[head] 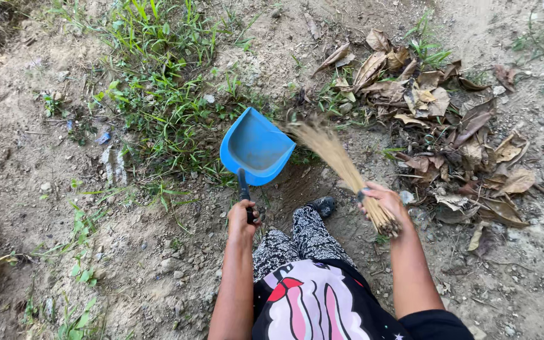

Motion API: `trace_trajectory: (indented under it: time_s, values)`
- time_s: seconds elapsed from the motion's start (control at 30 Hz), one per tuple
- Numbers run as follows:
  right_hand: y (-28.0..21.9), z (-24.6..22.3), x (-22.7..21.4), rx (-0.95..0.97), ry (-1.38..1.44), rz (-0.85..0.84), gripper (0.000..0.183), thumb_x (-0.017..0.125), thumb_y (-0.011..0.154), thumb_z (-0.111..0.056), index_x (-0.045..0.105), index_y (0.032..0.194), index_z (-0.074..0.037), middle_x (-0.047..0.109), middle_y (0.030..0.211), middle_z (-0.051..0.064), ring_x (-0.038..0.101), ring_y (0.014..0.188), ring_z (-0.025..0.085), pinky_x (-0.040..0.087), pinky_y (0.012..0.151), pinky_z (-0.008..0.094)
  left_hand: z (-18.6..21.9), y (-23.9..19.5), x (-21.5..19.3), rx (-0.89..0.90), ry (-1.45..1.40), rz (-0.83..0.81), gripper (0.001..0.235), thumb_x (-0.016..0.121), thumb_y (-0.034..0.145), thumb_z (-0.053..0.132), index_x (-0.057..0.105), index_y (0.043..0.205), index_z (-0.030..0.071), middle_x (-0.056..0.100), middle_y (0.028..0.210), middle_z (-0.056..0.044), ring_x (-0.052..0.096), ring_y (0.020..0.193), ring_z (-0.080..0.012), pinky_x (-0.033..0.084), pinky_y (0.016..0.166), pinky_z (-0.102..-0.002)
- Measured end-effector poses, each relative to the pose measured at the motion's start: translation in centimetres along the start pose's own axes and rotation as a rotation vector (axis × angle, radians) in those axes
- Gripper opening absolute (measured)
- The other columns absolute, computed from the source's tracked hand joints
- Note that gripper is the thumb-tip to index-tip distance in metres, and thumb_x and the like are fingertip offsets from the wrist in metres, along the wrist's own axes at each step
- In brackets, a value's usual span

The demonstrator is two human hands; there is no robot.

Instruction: The person sweeps dry leaves and debris on a dirt ground using a traditional broom and a blue dustpan. They gather the leaves into a pile, sweep them into the dustpan, and carry the dustpan to a nearby pile of wood and debris to empty the contents.

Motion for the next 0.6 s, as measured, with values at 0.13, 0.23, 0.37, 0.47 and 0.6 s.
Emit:
trace_trajectory:
  time_s: [0.13, 0.23, 0.37, 0.47, 0.6]
  values:
    - [-0.1, -2.0, -2.6, -0.214, -0.019, 0.153, 0.068, 0.066, 0.089, -0.009, 0.046, 0.153, -0.006, 0.066, 0.085, 0.018, 0.064, 0.057, 0.022, 0.053, 0.044, 0.032, 0.9, 0.3, 0.2, 0.026, 0.001, 0.013, 0.016, 0.06, 0.08, 0.005, 0.048, 0.09, 0.005, 0.045, 0.069, -0.006, 0.047, 0.05, -0.0176, 0.033, 0.041, -0.032]
    - [-2.7, -6.0, -1.8, -0.419, -0.023, 0.161, 0.069, 0.067, 0.089, -0.008, 0.046, 0.155, -0.003, 0.065, 0.087, 0.011, 0.063, 0.058, 0.019, 0.055, 0.046, 0.031, 2.0, 1.1, 0.5, 0.036, -0.015, 0.024, 0.014, 0.06, 0.079, 0.007, 0.051, 0.09, 0.004, 0.046, 0.068, -0.006, 0.047, 0.049, -0.017, 0.032, 0.041, -0.032]
    - [-5.6, -9.8, -0.6, -0.357, -0.156, 0.172, 0.074, 0.063, 0.089, -0.013, 0.037, 0.158, -0.012, 0.063, 0.083, 0.011, 0.062, 0.056, 0.018, 0.054, 0.044, 0.03, 3.0, 3.3, 1.1, 0.046, -0.06, -0.006, 0.015, 0.062, 0.079, 0.005, 0.051, 0.088, 0.002, 0.046, 0.066, -0.006, 0.047, 0.049, -0.0183, 0.032, 0.041, -0.033]
    - [-6.8, -8.0, 0.0, -0.234, -0.134, 0.008, 0.073, 0.061, 0.09, -0.017, 0.04, 0.159, -0.012, 0.062, 0.081, 0.01, 0.06, 0.054, 0.016, 0.052, 0.041, 0.028, 2.9, 4.3, 0.6, 0.045, -0.063, -0.023, 0.014, 0.063, 0.079, 0.005, 0.052, 0.087, 0.003, 0.047, 0.066, -0.005, 0.046, 0.049, -0.0167, 0.032, 0.041, -0.032]
    - [-3.1, -3.4, 2.2, -0.067, -0.018, -0.149, 0.067, 0.061, 0.093, -0.016, 0.04, 0.157, -0.009, 0.066, 0.081, 0.017, 0.06, 0.053, 0.018, 0.049, 0.04, 0.028, 5.6, 4.3, 1.4, 0.054, -0.079, -0.061, 0.013, 0.061, 0.08, 0.011, 0.052, 0.084, 0.002, 0.046, 0.065, -0.006, 0.046, 0.048, -0.0164, 0.034, 0.04, -0.031]
Point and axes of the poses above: each hand's wrist, its own y-axis towards the middle knuckle, its own x-axis out of the palm, z = x × y, the point moved 7 cm from there along y, towards the middle knuckle
